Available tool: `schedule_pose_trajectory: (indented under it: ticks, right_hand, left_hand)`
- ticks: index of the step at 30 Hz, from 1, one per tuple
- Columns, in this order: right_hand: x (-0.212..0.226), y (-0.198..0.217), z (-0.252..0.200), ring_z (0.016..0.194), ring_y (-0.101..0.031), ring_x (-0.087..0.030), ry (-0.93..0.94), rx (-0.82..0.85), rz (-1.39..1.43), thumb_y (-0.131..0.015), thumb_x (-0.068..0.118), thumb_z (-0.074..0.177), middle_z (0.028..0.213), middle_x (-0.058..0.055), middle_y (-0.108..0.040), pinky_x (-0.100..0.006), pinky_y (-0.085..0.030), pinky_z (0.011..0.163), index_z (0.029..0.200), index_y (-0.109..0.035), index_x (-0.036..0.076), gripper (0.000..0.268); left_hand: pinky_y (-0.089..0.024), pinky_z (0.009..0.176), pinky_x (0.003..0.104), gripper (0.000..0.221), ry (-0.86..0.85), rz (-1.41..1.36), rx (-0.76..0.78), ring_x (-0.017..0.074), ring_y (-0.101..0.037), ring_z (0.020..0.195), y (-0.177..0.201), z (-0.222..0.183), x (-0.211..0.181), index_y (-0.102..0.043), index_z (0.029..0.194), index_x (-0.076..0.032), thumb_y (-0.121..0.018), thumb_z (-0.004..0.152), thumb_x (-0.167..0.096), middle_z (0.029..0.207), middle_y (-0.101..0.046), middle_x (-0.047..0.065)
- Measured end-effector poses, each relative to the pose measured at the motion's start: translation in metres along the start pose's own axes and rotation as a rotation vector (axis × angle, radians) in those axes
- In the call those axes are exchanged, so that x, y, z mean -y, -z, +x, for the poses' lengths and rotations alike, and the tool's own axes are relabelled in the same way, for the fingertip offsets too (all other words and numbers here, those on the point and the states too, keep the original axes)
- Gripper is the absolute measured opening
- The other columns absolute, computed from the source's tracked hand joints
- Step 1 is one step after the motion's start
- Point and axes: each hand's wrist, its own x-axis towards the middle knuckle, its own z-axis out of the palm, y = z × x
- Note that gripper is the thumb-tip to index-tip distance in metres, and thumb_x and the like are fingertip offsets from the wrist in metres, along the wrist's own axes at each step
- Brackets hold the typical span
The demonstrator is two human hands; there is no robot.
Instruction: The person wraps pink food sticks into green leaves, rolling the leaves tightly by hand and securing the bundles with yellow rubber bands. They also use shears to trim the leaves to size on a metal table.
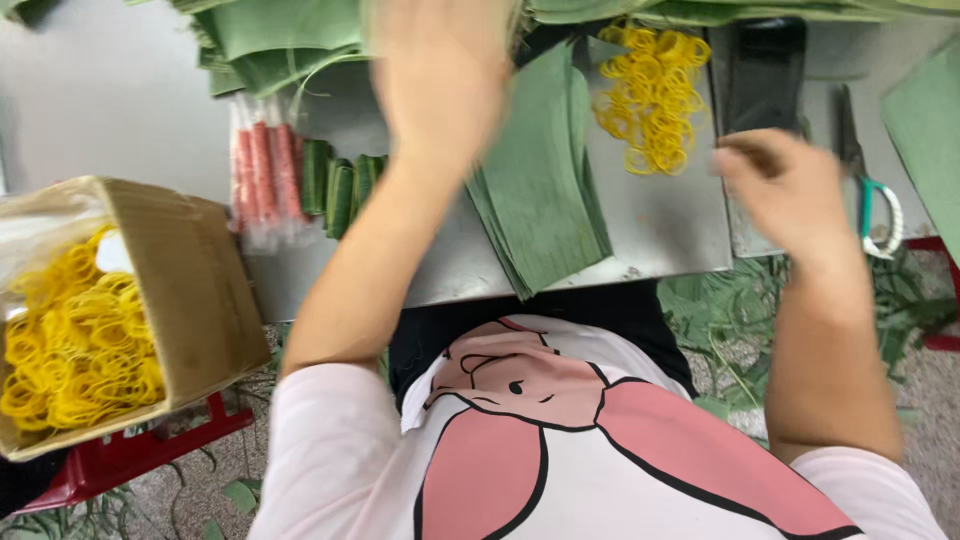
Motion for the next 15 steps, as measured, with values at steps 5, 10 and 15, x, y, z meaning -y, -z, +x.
schedule_pose_trajectory:
  ticks: [5, 10, 15]
  right_hand:
    - [0.06, -0.069, 0.047, 0.087, -0.069, -0.015, 0.011, 0.409, 0.459, -0.056, 0.038, 0.108, 0.106, -0.007, -0.074, -0.029, -0.054, 0.071, 0.123, -0.071, 0.003, 0.041]
    - [0.107, -0.115, 0.099, 0.091, -0.074, -0.019, -0.232, 0.549, 1.118, -0.047, 0.053, 0.098, 0.115, -0.01, -0.074, -0.034, -0.059, 0.073, 0.13, -0.064, 0.01, 0.056]
    - [0.122, -0.127, 0.112, 0.107, -0.073, -0.021, -0.235, 0.513, 1.052, -0.072, 0.028, 0.092, 0.121, -0.01, -0.073, -0.04, -0.06, 0.095, 0.13, -0.064, 0.003, 0.046]
  left_hand:
    - [-0.054, 0.073, 0.052, 0.041, 0.485, -0.153, 0.075, 0.0369, -0.067, 0.082, -0.019, 0.003, 0.069, -0.071, 0.096, -0.005, -0.083, 0.087, -0.043, 0.088, -0.071, 0.016]
    - [-0.054, 0.056, 0.041, 0.044, 0.981, -1.596, 0.356, 0.0203, -0.067, 0.071, -0.001, -0.035, 0.051, -0.065, 0.12, -0.003, -0.081, 0.082, -0.017, 0.093, -0.074, 0.009]
    - [-0.053, 0.081, 0.029, 0.039, 0.775, -1.822, 0.653, 0.0121, -0.065, 0.094, 0.021, -0.104, 0.016, -0.068, 0.127, -0.002, -0.077, 0.091, -0.015, 0.112, -0.074, 0.005]
